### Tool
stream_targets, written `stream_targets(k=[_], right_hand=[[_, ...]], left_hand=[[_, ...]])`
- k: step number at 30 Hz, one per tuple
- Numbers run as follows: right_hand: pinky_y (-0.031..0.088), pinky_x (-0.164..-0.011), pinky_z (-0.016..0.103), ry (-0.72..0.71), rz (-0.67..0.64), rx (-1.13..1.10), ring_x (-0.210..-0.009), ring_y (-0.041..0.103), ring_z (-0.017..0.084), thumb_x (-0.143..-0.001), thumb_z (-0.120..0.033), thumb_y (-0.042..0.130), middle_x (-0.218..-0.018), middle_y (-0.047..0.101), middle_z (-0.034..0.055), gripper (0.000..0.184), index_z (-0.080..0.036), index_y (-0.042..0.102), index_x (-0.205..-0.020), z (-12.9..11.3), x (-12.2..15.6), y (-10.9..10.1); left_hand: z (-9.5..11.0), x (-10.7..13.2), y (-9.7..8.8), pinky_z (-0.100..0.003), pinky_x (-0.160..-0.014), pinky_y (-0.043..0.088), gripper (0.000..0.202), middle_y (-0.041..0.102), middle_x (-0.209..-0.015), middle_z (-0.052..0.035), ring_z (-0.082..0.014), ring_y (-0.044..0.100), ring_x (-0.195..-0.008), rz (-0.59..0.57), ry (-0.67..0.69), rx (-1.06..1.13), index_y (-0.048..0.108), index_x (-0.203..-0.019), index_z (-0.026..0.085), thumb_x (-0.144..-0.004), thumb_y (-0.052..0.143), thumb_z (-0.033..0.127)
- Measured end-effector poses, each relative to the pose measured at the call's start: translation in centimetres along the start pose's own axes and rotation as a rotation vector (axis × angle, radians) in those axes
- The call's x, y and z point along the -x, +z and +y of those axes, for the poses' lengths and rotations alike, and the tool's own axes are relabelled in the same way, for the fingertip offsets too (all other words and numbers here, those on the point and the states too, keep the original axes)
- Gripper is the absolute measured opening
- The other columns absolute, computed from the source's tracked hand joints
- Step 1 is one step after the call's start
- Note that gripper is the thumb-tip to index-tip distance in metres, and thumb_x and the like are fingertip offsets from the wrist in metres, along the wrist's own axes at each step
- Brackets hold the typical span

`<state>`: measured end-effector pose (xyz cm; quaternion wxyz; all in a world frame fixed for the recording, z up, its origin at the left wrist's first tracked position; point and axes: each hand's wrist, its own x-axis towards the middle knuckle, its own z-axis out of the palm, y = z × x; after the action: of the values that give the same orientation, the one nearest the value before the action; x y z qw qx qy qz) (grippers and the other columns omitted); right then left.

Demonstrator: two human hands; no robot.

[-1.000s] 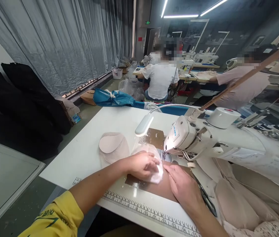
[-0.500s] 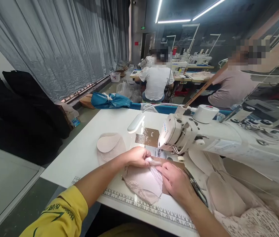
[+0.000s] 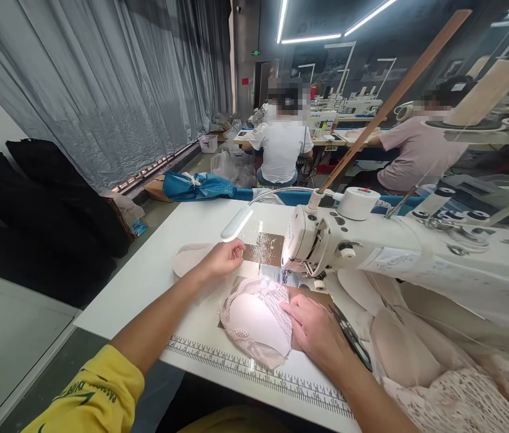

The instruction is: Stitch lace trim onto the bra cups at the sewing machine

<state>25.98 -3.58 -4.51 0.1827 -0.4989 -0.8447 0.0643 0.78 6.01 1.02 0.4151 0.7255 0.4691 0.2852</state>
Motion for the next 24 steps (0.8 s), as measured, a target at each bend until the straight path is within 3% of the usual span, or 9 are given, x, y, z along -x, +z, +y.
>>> stream_targets(k=[3,7,10,15,24], right_hand=[[0.033,-0.063,0.026,-0.001,0.006,-0.023,-0.071,0.051,0.015,-0.083,-0.008,0.039,-0.076,0.056,0.0026,0.031,-0.021,0.067,-0.089,-0.1,-0.1,0.0],[0.032,-0.059,0.026,0.04,0.029,-0.036,-0.064,0.049,0.014,-0.078,-0.009,0.04,-0.066,0.054,0.0004,0.023,-0.019,0.058,-0.066,0.0,0.1,-0.4],[0.033,-0.058,0.026,0.099,0.075,-0.032,-0.066,0.051,0.015,-0.08,-0.013,0.038,-0.068,0.056,0.0012,0.024,-0.019,0.057,-0.067,0.3,0.2,-0.7],[0.037,-0.063,0.028,0.081,0.033,0.128,-0.078,0.055,0.019,-0.079,-0.009,0.038,-0.085,0.061,0.0043,0.044,-0.02,0.064,-0.112,0.4,-0.1,-0.5],[0.035,-0.06,0.029,0.073,0.029,0.269,-0.072,0.054,0.018,-0.081,-0.009,0.043,-0.077,0.059,0.0037,0.042,-0.023,0.066,-0.113,0.4,-0.5,0.4]], left_hand=[[1.5,2.2,1.2,-0.025,-0.066,0.042,0.017,0.056,-0.081,-0.0005,-0.013,0.051,-0.071,0.123,0.064,-0.146,0.055,-0.098,0.019,-0.082,0.049,0.022],[2.7,4.3,5.4,-0.034,-0.083,0.048,0.02,0.064,-0.102,-0.0089,-0.0224,0.059,-0.094,-0.198,0.246,-0.453,0.063,-0.097,0.016,-0.08,0.052,0.019],[2.5,4.5,7.6,-0.04,-0.096,0.044,0.027,0.059,-0.121,-0.0124,-0.0273,0.054,-0.11,-0.333,0.37,-0.591,0.064,-0.104,0.014,-0.079,0.055,0.021],[2.2,3.3,7.8,-0.037,-0.094,0.046,0.031,0.057,-0.126,-0.0115,-0.0254,0.055,-0.108,-0.331,0.425,-0.65,0.061,-0.111,0.013,-0.085,0.05,0.025],[1.5,2.1,8.0,-0.038,-0.081,0.048,0.043,0.054,-0.13,-0.011,-0.0247,0.052,-0.097,-0.238,0.429,-0.802,0.051,-0.127,0.013,-0.086,0.043,0.024]])
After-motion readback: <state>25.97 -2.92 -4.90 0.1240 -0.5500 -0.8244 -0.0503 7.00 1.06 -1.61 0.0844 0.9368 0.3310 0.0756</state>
